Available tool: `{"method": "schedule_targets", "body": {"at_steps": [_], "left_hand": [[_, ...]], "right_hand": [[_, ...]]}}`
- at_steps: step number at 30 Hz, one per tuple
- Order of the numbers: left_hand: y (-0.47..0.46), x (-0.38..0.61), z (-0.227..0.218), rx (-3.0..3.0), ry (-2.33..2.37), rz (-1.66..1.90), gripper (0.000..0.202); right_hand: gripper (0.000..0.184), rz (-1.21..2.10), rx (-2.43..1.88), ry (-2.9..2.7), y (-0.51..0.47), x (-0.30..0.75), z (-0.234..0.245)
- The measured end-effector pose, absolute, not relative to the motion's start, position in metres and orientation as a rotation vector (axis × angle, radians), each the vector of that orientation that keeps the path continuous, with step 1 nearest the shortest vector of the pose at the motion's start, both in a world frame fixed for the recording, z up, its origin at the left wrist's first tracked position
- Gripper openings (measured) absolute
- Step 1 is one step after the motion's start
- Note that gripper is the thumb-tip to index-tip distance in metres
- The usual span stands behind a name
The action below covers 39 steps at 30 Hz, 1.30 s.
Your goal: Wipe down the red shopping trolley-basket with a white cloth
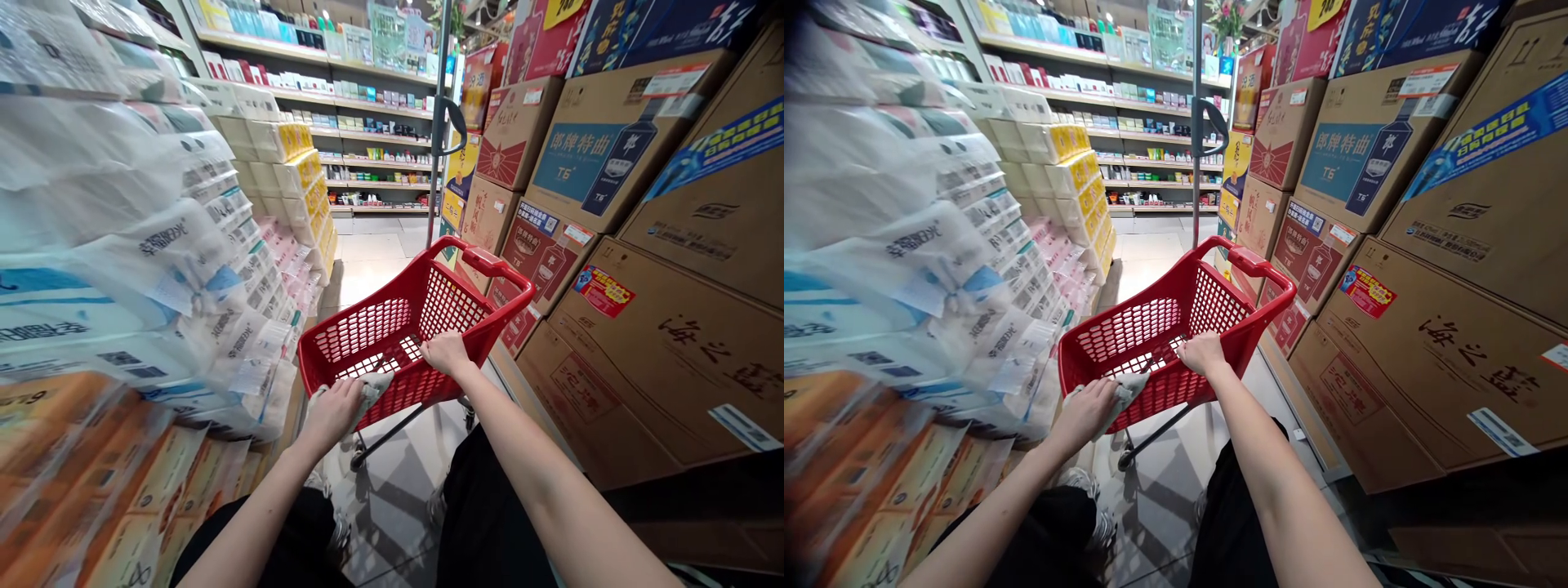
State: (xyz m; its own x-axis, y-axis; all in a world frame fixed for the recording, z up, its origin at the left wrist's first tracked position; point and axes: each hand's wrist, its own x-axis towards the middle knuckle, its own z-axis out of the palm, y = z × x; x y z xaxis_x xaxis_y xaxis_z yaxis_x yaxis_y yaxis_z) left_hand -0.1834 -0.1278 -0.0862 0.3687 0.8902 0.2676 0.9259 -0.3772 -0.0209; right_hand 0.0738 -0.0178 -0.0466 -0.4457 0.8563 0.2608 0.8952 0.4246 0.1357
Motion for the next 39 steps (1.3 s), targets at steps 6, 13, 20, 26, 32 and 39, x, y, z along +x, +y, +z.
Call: {"method": "schedule_targets", "body": {"at_steps": [6,13,20,26,32,39], "left_hand": [[-0.141,-0.211,-0.098,-2.344,-1.662,-0.240,0.021],[-0.133,-0.165,-0.089,-2.269,-1.733,-0.211,0.020],[-0.117,-0.138,-0.080,-2.368,-1.602,-0.207,0.025],[-0.132,-0.176,-0.089,-2.422,-1.610,-0.265,0.024],[-0.154,-0.224,-0.104,-2.439,-1.573,-0.324,0.023],[-0.155,-0.218,-0.104,-2.362,-1.618,-0.261,0.024]], "right_hand": [[0.048,-0.334,-1.561,-2.509,-0.018,0.070,-0.047],[0.045,-0.314,-1.573,-2.528,-0.019,0.068,-0.043],[0.042,-0.301,-1.550,-2.566,-0.019,0.075,-0.041],[0.043,-0.314,-1.517,-2.594,-0.017,0.080,-0.039],[0.044,-0.271,-1.512,-2.596,-0.014,0.080,-0.041],[0.047,-0.394,-1.519,-2.425,-0.019,0.073,-0.050]]}}
